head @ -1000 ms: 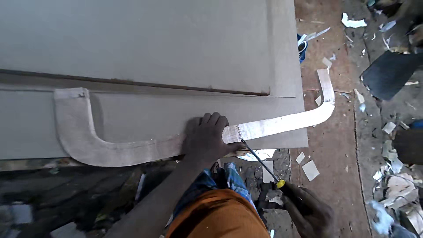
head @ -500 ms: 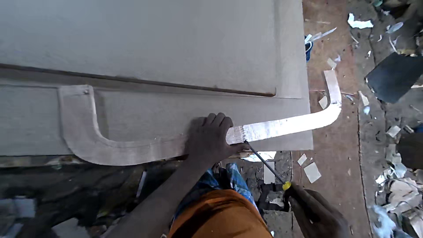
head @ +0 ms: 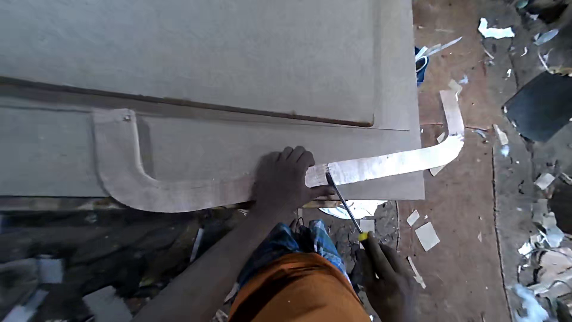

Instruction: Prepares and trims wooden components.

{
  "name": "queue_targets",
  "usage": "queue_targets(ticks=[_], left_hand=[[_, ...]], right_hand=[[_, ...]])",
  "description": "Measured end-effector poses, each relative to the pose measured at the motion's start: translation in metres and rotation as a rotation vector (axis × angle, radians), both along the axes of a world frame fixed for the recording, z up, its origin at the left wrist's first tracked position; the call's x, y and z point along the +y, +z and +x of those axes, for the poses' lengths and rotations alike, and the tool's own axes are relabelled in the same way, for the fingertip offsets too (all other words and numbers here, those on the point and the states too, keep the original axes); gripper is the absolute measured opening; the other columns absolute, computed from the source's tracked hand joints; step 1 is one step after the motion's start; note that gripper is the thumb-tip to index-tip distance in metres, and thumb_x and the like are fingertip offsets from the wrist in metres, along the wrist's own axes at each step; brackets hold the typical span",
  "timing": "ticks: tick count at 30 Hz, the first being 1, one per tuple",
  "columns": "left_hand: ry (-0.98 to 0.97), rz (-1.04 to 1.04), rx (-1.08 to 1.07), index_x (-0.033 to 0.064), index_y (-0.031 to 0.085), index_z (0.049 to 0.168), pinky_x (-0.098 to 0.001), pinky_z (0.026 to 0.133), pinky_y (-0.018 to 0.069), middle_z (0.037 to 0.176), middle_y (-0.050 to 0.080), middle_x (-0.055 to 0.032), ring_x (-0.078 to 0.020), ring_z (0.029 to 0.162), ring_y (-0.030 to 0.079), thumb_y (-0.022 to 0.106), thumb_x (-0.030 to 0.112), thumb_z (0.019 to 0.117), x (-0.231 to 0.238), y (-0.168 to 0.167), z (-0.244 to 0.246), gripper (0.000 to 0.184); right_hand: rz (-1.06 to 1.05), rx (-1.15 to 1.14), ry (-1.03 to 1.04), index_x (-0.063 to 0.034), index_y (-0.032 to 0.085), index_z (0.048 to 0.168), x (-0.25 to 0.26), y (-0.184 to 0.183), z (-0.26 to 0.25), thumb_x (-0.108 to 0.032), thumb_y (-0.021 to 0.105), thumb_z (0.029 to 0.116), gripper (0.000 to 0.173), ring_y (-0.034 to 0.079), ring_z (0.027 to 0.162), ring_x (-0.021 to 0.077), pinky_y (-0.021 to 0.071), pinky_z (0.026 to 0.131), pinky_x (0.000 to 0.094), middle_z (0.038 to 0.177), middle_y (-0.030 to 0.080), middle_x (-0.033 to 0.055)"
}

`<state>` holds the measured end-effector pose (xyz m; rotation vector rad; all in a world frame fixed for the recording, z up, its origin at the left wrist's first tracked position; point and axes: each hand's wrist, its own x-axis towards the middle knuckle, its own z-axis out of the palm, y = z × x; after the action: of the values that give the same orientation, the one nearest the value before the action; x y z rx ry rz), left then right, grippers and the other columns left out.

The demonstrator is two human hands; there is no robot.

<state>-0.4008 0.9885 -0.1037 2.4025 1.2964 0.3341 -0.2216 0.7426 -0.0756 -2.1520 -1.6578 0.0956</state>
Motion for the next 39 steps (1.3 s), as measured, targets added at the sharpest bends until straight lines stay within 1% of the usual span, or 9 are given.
queue_targets(ticks=[5,12,23,27,30,33,37,38,39], left_hand=[[-0.005,-0.029,-0.004,0.0198,0.068,0.108,-0.0488,0.090,0.0497,0.110,0.065,-0.0020,-0.0236,0.105,0.063,0.061,0.090,0.0717,0.000,0.001,0.000,0.079],[-0.005,-0.023,0.034,0.0205,0.067,0.109,-0.0491,0.087,0.0493,0.109,0.065,-0.0023,-0.0247,0.105,0.062,0.063,0.092,0.0665,-0.002,0.002,-0.002,0.083],[-0.002,-0.009,0.018,0.0199,0.067,0.109,-0.0498,0.087,0.0489,0.110,0.064,-0.0020,-0.0243,0.105,0.062,0.061,0.093,0.0667,-0.001,-0.001,-0.002,0.084],[0.001,-0.025,0.025,0.0203,0.067,0.106,-0.0499,0.086,0.0482,0.108,0.064,-0.0016,-0.0244,0.104,0.062,0.062,0.093,0.0666,0.000,0.000,0.001,0.082],[-0.030,-0.039,0.029,0.0188,0.066,0.107,-0.0492,0.087,0.0484,0.109,0.064,-0.0021,-0.0242,0.105,0.061,0.062,0.091,0.0695,0.002,-0.001,0.001,0.081],[-0.024,-0.003,0.001,0.0177,0.068,0.106,-0.0495,0.086,0.0490,0.109,0.066,-0.0035,-0.0251,0.103,0.063,0.061,0.091,0.0696,0.002,-0.003,0.002,0.082],[-0.011,0.018,0.008,0.0178,0.067,0.105,-0.0481,0.083,0.0490,0.108,0.066,-0.0035,-0.0248,0.101,0.063,0.059,0.093,0.0685,0.000,-0.004,0.002,0.084],[-0.014,0.015,-0.005,0.0168,0.067,0.106,-0.0486,0.084,0.0494,0.108,0.066,-0.0042,-0.0255,0.102,0.063,0.062,0.091,0.0690,0.000,-0.004,0.002,0.083],[-0.015,0.007,-0.025,0.0157,0.068,0.106,-0.0487,0.084,0.0491,0.107,0.066,-0.0050,-0.0261,0.101,0.063,0.065,0.089,0.0693,0.000,-0.004,0.002,0.082]], right_hand=[[-0.019,0.147,0.018,-0.0179,0.072,0.130,0.017,0.006,0.007,-0.035,0.062,0.0985,0.037,0.067,0.066,0.0142,0.0567,0.052,0.0378,0.096,0.073,0.0046],[-0.037,0.151,0.064,-0.0097,0.075,0.123,-0.021,0.028,0.022,-0.031,0.065,0.0969,0.035,0.073,0.077,0.0131,0.0614,0.064,0.0329,0.098,0.077,0.0077],[-0.004,0.030,0.139,-0.0180,0.076,0.124,-0.018,0.029,0.037,-0.030,0.064,0.0971,0.031,0.070,0.072,0.0147,0.0574,0.058,0.0334,0.097,0.076,0.0078],[-0.069,-0.001,0.185,-0.0162,0.077,0.121,-0.007,0.045,0.049,-0.030,0.062,0.0971,0.031,0.069,0.070,0.0155,0.0564,0.055,0.0346,0.093,0.075,0.0067],[-0.137,0.116,0.114,-0.0148,0.076,0.123,-0.002,0.058,0.039,-0.033,0.061,0.0972,0.035,0.068,0.070,0.0111,0.0570,0.057,0.0327,0.092,0.075,0.0025],[-0.170,0.359,0.024,-0.0165,0.071,0.131,-0.011,0.046,0.033,-0.037,0.063,0.0987,0.040,0.069,0.076,0.0071,0.0610,0.066,0.0311,0.099,0.076,0.0000],[-0.021,0.047,0.027,-0.0118,0.073,0.126,-0.024,0.005,0.012,-0.031,0.061,0.0989,0.036,0.070,0.068,0.0214,0.0566,0.054,0.0403,0.092,0.074,0.0119],[-0.019,0.117,0.006,-0.0099,0.073,0.126,-0.025,-0.002,0.009,-0.029,0.061,0.0990,0.035,0.069,0.067,0.0184,0.0563,0.053,0.0366,0.091,0.073,0.0100],[-0.060,0.344,-0.040,-0.0088,0.071,0.129,-0.026,-0.006,0.005,-0.028,0.060,0.1007,0.036,0.065,0.064,0.0109,0.0549,0.053,0.0287,0.089,0.072,0.0046]])
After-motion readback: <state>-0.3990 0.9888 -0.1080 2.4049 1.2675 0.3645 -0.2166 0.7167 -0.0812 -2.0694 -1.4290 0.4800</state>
